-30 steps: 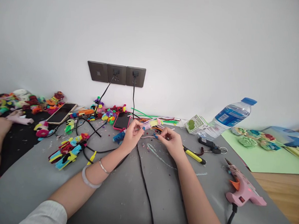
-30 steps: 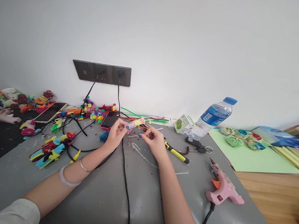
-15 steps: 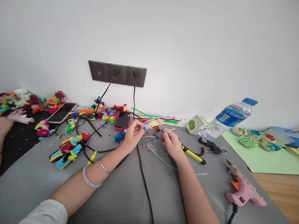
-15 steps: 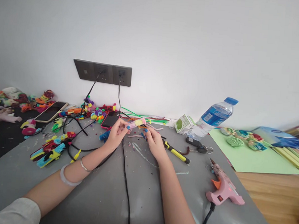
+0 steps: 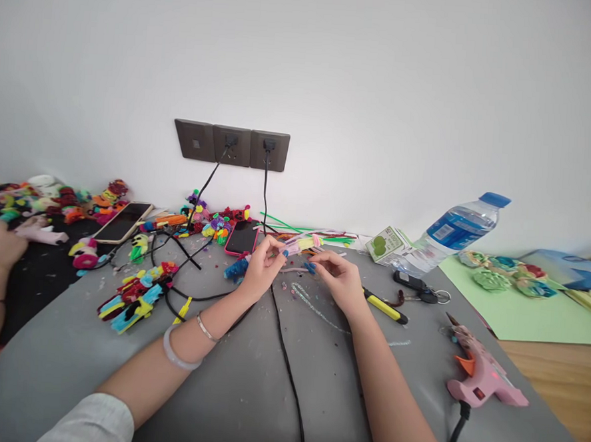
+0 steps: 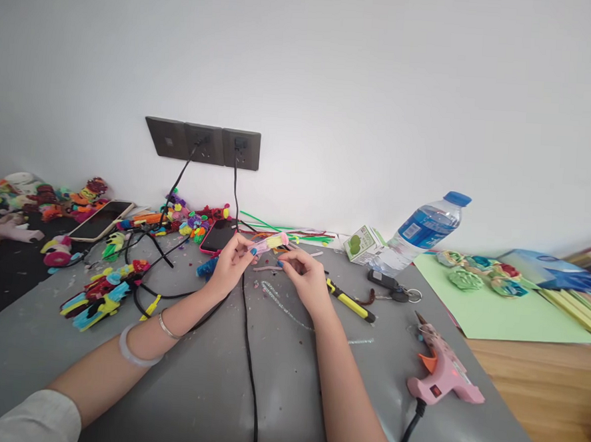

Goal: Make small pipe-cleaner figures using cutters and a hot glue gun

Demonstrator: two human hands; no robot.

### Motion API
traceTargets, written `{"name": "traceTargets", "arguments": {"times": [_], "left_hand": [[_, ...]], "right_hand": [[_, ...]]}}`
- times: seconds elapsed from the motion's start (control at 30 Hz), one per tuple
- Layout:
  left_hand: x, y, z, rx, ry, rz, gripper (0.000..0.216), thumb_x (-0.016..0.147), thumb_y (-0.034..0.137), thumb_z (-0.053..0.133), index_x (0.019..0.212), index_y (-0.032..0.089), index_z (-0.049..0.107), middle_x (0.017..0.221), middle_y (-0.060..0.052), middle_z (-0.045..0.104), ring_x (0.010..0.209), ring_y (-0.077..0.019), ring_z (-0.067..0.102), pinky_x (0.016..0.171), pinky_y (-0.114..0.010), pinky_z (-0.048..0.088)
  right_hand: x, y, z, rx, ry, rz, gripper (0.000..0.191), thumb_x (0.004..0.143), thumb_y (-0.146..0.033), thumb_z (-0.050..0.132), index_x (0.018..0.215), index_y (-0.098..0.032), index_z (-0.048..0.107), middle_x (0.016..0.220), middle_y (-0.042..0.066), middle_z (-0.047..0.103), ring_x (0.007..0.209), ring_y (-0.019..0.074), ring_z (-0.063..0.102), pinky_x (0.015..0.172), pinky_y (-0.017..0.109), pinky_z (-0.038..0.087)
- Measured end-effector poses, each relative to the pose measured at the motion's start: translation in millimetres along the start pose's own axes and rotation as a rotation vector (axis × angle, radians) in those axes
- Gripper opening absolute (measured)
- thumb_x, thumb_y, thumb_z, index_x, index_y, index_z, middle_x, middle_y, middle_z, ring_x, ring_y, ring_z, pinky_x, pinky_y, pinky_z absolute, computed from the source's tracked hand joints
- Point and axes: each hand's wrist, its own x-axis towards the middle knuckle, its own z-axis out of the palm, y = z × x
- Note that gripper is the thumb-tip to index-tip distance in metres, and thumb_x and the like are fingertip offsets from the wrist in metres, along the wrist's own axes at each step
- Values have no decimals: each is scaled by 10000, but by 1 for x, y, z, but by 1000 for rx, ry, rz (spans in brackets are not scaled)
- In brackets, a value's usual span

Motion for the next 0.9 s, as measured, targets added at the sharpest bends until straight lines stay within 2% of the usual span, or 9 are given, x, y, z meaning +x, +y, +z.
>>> {"name": "traceTargets", "arguments": {"times": [0.13,0.27,0.47,0.63,0.8,0.9], "left_hand": [[0,1,0,4,0,4,379,812,535,678,892,192,538,836,-14,558,717,-123,589,670,-260,562],[0,2,0,12,-9,4,373,818,532,671,897,195,533,828,-9,550,712,-122,587,669,-260,561],[0,2,1,11,-14,3,374,817,538,668,891,198,532,849,-11,544,737,-124,571,680,-252,553],[0,2,1,7,-22,-13,374,819,535,666,897,198,525,848,-8,539,744,-126,569,694,-263,554],[-1,2,2,6,-21,-10,396,808,558,666,893,199,521,843,-4,533,743,-127,560,693,-262,551],[-1,3,2,6,-35,-18,399,807,563,663,892,202,514,831,-2,531,744,-131,562,691,-264,549]], "right_hand": [[1,-2,0,25,1,26,268,834,-453,641,881,-203,727,907,76,723,822,214,649,730,334,514],[2,-2,0,42,-50,68,288,825,-477,639,869,-204,721,889,77,735,788,215,664,717,342,528],[0,-3,1,20,-50,72,264,789,-457,679,803,-193,681,741,41,659,648,168,558,602,292,442],[0,-8,2,13,-96,62,269,792,-450,679,748,-193,613,672,0,562,596,138,470,575,276,370],[-1,-11,3,-10,-100,49,323,785,-484,687,700,-201,559,657,-7,539,584,129,437,560,267,354],[-1,-10,4,-13,-97,56,316,785,-492,684,715,-199,591,648,-2,553,584,135,457,560,270,366]]}}
